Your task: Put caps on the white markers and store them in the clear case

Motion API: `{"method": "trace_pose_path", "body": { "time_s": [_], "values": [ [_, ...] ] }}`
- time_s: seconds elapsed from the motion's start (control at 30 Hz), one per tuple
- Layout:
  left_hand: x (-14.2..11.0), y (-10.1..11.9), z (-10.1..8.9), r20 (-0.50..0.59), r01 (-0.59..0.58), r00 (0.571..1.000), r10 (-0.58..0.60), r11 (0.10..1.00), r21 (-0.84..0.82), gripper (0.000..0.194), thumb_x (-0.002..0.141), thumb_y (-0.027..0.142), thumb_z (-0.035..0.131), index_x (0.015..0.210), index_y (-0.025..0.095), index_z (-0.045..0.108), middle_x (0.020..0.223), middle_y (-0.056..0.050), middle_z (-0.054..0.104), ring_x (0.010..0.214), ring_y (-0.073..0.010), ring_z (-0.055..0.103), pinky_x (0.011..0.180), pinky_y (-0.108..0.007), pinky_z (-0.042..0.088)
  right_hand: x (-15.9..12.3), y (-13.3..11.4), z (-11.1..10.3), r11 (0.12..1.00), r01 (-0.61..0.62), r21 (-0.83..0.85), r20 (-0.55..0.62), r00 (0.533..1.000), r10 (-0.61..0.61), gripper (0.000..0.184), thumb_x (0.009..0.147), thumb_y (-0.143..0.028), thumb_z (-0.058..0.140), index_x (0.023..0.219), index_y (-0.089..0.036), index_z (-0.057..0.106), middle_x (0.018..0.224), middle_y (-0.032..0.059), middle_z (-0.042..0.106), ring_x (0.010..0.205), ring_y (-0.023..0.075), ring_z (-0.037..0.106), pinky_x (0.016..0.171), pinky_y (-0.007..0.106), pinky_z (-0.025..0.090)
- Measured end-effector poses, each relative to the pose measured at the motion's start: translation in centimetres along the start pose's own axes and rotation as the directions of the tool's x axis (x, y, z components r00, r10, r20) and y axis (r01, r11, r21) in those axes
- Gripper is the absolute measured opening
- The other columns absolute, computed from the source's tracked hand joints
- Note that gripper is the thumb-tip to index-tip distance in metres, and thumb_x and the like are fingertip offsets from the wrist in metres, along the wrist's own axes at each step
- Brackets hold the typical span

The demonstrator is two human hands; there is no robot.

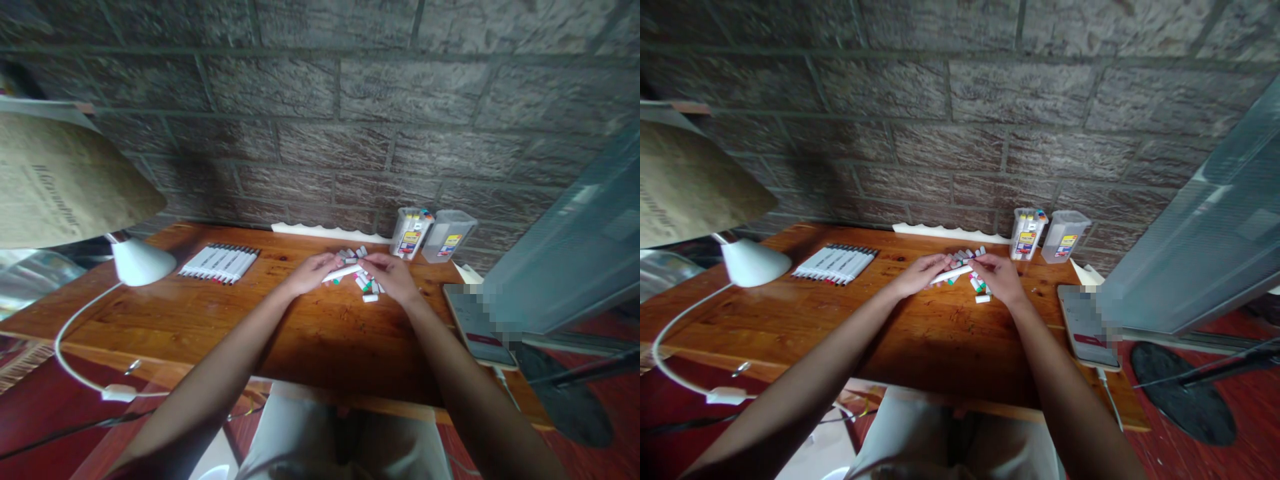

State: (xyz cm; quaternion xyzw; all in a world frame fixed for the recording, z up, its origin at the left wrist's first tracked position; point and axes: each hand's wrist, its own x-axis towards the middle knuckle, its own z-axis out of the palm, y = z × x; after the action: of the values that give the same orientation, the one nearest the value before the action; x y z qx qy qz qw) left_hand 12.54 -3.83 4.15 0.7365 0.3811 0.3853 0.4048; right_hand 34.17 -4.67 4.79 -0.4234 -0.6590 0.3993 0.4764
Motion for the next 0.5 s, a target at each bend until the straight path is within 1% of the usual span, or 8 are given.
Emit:
{"method": "trace_pose_path", "body": {
  "time_s": [0.1, 0.17, 0.23, 0.33, 0.43, 0.5],
  "values": [
    [0.0, 0.0, -0.1, -0.02, 0.121, 0.992, -0.123, 0.99, -0.071, 0.052, 0.089, 0.061, 0.048, 0.098, 0.014, 0.068, 0.077, -0.002, 0.064, 0.057, -0.0092, 0.049, 0.047, -0.021, 0.035, 0.0, -0.1, 0.0, 1.0, -0.015, 0.01, 0.0, 1.0, 0.015, 0.037, 0.071, -0.054, 0.072, 0.083, -0.019, 0.074, 0.072, 0.0019, 0.071, 0.059, 0.0141, 0.058, 0.056, 0.027, 0.047],
    [0.0, 0.0, 0.0, 0.011, 0.193, 0.981, -0.193, 0.976, -0.104, 0.054, 0.087, 0.063, 0.049, 0.099, 0.014, 0.068, 0.075, -0.002, 0.064, 0.053, -0.0089, 0.049, 0.041, -0.02, 0.031, -0.1, -0.1, 0.0, 1.0, -0.001, 0.014, -0.002, 1.0, 0.001, 0.038, 0.071, -0.055, 0.072, 0.083, -0.019, 0.074, 0.072, 0.0019, 0.07, 0.059, 0.0142, 0.058, 0.055, 0.027, 0.047],
    [-0.1, 0.3, 0.2, 0.057, 0.244, 0.969, -0.238, 0.961, -0.133, 0.056, 0.087, 0.065, 0.048, 0.099, 0.014, 0.067, 0.075, -0.003, 0.065, 0.05, -0.0087, 0.049, 0.039, -0.02, 0.029, -0.1, 0.0, 0.0, 1.0, 0.011, 0.023, -0.005, 1.0, -0.01, 0.039, 0.071, -0.057, 0.071, 0.082, -0.019, 0.074, 0.071, 0.0017, 0.069, 0.058, 0.014, 0.057, 0.054, 0.027, 0.047],
    [-0.3, 1.0, 0.5, 0.141, 0.256, 0.963, -0.231, 0.947, -0.196, 0.056, 0.086, 0.065, 0.05, 0.1, 0.013, 0.065, 0.077, -0.004, 0.066, 0.046, -0.0069, 0.047, 0.037, -0.019, 0.027, -0.1, 0.1, 0.0, 1.0, 0.003, 0.025, -0.015, 1.0, -0.002, 0.042, 0.071, -0.06, 0.071, 0.079, -0.019, 0.073, 0.066, 0.0011, 0.067, 0.053, 0.0127, 0.055, 0.049, 0.026, 0.043],
    [-0.6, 1.5, 0.7, 0.219, 0.223, 0.96, -0.174, 0.949, -0.221, 0.05, 0.083, 0.059, 0.06, 0.098, 0.012, 0.063, 0.066, 0.0, 0.06, 0.043, -0.0044, 0.04, 0.038, -0.018, 0.025, -0.2, -0.2, 0.1, 0.999, -0.019, 0.033, -0.034, 0.999, 0.02, 0.043, 0.071, -0.061, 0.07, 0.078, -0.018, 0.072, 0.06, 0.0, 0.064, 0.05, 0.0109, 0.052, 0.046, 0.024, 0.04],
    [-0.7, 1.5, 0.8, 0.244, 0.179, 0.962, -0.118, 0.953, -0.244, 0.046, 0.084, 0.056, 0.062, 0.095, 0.011, 0.063, 0.062, 0.002, 0.055, 0.043, -0.0039, 0.039, 0.039, -0.018, 0.027, -0.2, -0.7, 0.3, 0.996, -0.02, 0.089, -0.062, 0.998, 0.026, 0.042, 0.071, -0.059, 0.071, 0.077, -0.018, 0.072, 0.059, -0.0011, 0.062, 0.048, 0.0091, 0.048, 0.045, 0.023, 0.038]
  ]
}}
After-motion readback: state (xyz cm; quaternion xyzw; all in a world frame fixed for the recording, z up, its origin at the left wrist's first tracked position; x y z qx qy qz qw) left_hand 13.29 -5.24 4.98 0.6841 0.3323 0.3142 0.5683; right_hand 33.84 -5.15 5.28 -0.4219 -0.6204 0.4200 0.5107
